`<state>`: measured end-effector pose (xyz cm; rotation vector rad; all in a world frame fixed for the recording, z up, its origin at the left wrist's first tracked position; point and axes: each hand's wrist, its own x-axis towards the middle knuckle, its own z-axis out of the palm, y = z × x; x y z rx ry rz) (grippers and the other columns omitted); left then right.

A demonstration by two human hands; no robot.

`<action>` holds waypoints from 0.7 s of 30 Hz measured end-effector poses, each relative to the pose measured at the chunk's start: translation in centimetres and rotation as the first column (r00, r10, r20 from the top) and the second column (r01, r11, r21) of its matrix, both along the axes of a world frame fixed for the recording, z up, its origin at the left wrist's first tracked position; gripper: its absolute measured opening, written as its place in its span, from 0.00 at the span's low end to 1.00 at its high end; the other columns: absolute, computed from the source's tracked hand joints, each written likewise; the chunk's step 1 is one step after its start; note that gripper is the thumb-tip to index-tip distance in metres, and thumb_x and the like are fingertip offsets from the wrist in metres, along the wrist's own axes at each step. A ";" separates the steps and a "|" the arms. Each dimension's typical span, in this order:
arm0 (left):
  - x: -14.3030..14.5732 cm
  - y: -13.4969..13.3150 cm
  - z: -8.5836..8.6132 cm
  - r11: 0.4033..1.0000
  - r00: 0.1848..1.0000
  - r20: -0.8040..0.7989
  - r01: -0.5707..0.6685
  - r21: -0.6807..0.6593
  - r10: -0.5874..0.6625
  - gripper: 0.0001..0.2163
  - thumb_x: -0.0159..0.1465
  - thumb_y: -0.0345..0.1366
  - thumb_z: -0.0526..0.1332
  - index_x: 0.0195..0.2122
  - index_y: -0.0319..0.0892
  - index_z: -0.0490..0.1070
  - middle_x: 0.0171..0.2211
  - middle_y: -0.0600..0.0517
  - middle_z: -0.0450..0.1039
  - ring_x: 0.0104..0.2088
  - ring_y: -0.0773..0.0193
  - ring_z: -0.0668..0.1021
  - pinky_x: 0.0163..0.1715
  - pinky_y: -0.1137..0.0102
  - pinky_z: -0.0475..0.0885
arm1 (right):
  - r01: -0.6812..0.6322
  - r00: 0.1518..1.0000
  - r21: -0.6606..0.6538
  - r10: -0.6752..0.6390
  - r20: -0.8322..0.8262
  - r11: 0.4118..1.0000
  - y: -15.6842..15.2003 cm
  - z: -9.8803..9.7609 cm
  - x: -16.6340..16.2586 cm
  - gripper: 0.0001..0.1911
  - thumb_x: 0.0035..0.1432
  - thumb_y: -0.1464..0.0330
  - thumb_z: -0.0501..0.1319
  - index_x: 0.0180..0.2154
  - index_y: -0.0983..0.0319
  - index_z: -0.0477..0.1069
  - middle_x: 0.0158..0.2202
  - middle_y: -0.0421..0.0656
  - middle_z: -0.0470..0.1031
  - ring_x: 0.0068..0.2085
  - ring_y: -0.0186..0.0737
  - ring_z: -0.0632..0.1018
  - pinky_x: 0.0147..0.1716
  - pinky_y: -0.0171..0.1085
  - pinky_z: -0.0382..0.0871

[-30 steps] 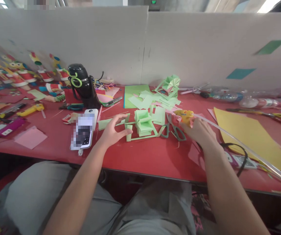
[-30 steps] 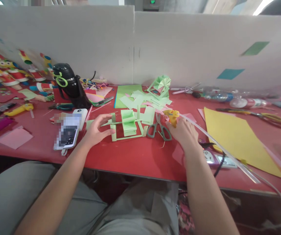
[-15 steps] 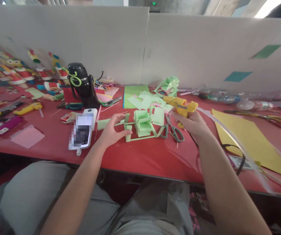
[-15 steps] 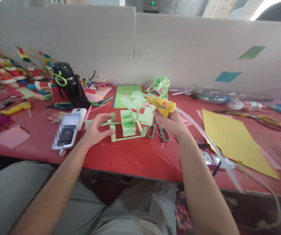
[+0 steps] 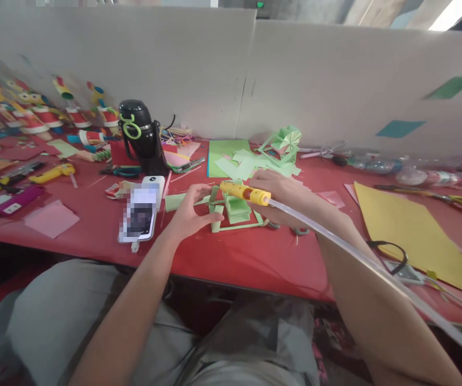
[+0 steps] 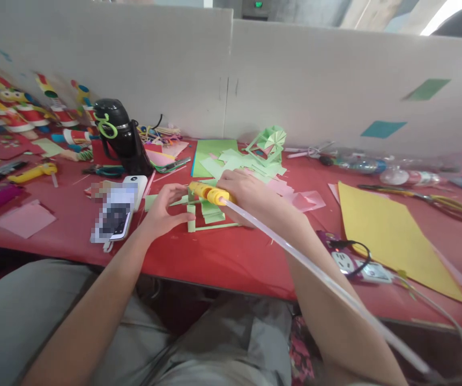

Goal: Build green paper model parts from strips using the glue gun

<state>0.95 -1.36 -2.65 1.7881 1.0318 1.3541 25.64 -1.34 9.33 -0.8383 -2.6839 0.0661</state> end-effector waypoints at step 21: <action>0.1 0.0 0.0 1.000 1.000 0.006 -0.002 0.012 0.002 0.32 0.48 0.43 0.76 0.50 0.47 0.62 0.54 0.45 0.71 0.57 0.52 0.74 0.59 0.51 0.67 | 0.105 0.977 -0.008 -0.102 0.187 0.994 -1.1 0.2 -1.0 0.04 0.60 0.73 0.54 0.32 0.60 0.63 0.36 0.45 0.69 0.36 0.42 0.68 0.34 0.38 0.56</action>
